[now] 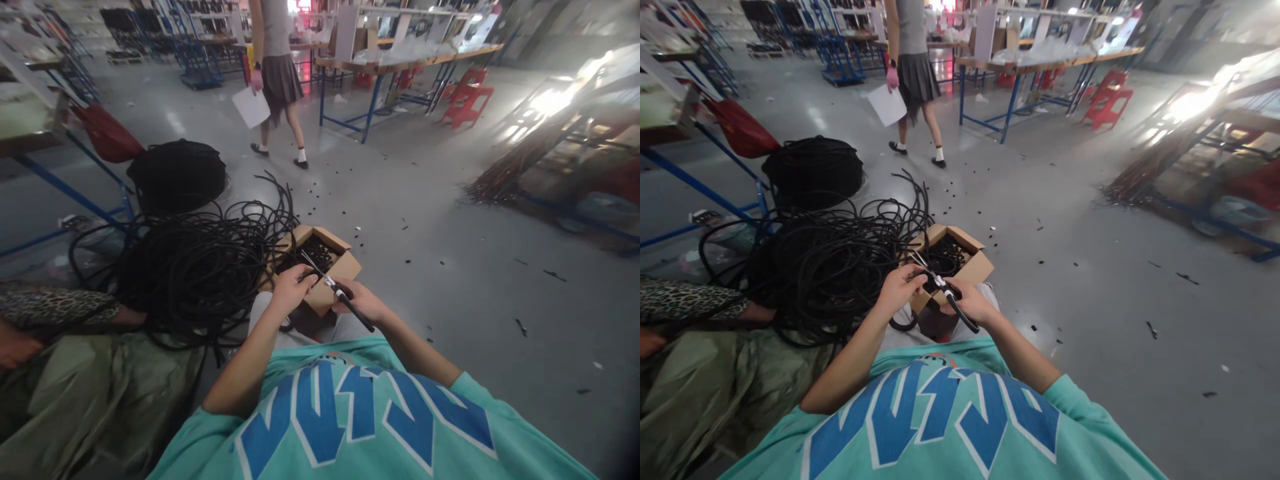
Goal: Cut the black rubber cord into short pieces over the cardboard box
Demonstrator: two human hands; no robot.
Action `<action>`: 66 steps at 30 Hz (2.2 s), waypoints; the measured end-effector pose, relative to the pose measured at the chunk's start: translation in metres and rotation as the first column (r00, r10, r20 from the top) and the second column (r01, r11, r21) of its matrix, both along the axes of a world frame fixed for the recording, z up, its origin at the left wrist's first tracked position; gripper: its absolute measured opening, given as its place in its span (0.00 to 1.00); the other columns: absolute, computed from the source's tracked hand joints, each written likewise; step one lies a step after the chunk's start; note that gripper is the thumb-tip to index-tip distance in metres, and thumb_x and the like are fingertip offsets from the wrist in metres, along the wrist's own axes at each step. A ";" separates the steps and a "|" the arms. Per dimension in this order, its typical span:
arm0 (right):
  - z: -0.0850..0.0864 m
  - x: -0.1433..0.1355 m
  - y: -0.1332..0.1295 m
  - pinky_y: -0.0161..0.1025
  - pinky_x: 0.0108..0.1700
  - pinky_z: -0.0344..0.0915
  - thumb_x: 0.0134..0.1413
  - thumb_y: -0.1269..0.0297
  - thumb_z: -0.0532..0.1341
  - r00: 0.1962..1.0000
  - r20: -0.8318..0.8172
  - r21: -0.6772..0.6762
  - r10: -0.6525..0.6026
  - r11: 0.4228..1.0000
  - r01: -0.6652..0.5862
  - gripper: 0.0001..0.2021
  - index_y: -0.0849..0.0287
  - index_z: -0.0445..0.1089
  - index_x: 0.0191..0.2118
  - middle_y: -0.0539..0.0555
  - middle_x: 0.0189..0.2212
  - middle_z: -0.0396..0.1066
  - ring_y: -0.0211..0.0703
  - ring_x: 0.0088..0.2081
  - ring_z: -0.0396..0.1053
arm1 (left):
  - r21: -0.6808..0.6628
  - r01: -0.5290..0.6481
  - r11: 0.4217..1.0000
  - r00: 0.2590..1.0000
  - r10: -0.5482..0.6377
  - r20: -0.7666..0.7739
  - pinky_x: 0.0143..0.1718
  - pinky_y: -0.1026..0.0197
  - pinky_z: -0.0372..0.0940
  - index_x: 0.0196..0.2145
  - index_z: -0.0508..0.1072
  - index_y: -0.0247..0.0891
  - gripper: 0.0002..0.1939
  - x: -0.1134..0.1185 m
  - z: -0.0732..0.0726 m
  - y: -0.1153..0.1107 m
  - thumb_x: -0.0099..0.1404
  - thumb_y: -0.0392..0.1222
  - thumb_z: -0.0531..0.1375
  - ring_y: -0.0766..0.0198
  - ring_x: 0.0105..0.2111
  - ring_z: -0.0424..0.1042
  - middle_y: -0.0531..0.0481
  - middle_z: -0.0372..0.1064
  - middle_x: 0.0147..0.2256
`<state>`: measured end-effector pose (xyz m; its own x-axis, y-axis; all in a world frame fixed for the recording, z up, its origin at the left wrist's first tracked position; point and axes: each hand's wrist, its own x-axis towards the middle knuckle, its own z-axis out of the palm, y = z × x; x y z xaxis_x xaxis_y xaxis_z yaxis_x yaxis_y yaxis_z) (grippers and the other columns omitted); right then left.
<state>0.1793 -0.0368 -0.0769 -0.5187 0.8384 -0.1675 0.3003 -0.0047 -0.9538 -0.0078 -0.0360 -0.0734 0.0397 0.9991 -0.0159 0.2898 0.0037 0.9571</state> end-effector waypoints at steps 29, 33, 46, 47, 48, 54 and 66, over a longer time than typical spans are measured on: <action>0.003 -0.005 0.009 0.33 0.26 0.58 0.34 0.67 0.62 0.996 -0.084 -0.094 -0.035 0.995 0.027 0.23 0.61 0.71 0.43 0.47 0.20 0.64 0.35 0.22 0.59 | 0.181 -0.092 0.979 0.987 0.114 -0.114 0.39 0.60 0.62 0.33 0.71 0.36 0.08 -0.005 0.008 0.003 0.53 0.40 0.59 0.61 0.34 0.70 0.49 0.72 0.32; 0.003 -0.009 0.020 0.34 0.29 0.59 0.33 0.67 0.63 0.987 -0.160 -0.093 0.013 0.995 -0.028 0.25 0.60 0.69 0.45 0.48 0.24 0.65 0.36 0.26 0.61 | 0.151 -0.077 0.986 0.997 0.081 -0.019 0.33 0.62 0.62 0.34 0.72 0.36 0.09 -0.008 0.005 0.010 0.54 0.39 0.57 0.64 0.27 0.69 0.51 0.71 0.26; -0.010 -0.029 0.055 0.32 0.27 0.58 0.32 0.66 0.65 0.992 -0.124 -0.074 -0.020 0.997 0.010 0.23 0.61 0.71 0.42 0.44 0.19 0.61 0.35 0.24 0.59 | -0.095 -0.066 0.993 0.867 0.104 0.487 0.20 0.68 0.54 0.24 0.67 0.33 0.12 -0.012 -0.013 0.041 0.52 0.45 0.60 0.74 0.17 0.60 0.54 0.64 0.20; -0.014 -0.031 0.059 0.32 0.25 0.57 0.33 0.65 0.64 0.993 -0.115 -0.081 -0.031 0.996 0.021 0.23 0.61 0.71 0.42 0.44 0.18 0.60 0.34 0.23 0.58 | -0.111 -0.072 0.991 0.857 0.119 0.501 0.20 0.68 0.54 0.23 0.66 0.33 0.12 -0.012 -0.017 0.046 0.52 0.45 0.60 0.74 0.16 0.59 0.54 0.63 0.20; -0.017 -0.033 0.063 0.31 0.24 0.56 0.34 0.65 0.64 0.993 -0.108 -0.088 -0.042 0.996 0.032 0.22 0.61 0.71 0.42 0.44 0.17 0.59 0.33 0.21 0.57 | -0.124 -0.078 0.989 0.850 0.131 0.509 0.19 0.68 0.53 0.23 0.66 0.33 0.12 -0.012 -0.020 0.051 0.52 0.45 0.60 0.74 0.16 0.59 0.54 0.63 0.20; -0.045 -0.046 0.086 0.30 0.17 0.50 0.35 0.66 0.62 0.992 -0.081 -0.136 -0.094 0.987 0.082 0.20 0.62 0.71 0.41 0.42 0.13 0.56 0.30 0.15 0.51 | -0.189 -0.098 0.977 0.819 0.187 0.543 0.16 0.69 0.50 0.22 0.63 0.33 0.16 -0.014 -0.041 0.079 0.53 0.48 0.61 0.76 0.13 0.56 0.56 0.59 0.18; -0.061 -0.053 0.105 0.29 0.16 0.49 0.33 0.68 0.64 0.986 -0.102 -0.251 -0.133 0.962 0.104 0.15 0.60 0.70 0.34 0.41 0.10 0.56 0.30 0.13 0.52 | -0.257 -0.040 0.966 0.779 0.191 0.597 0.15 0.70 0.53 0.28 0.62 0.35 0.20 -0.024 -0.063 0.091 0.50 0.54 0.62 0.74 0.13 0.59 0.57 0.61 0.18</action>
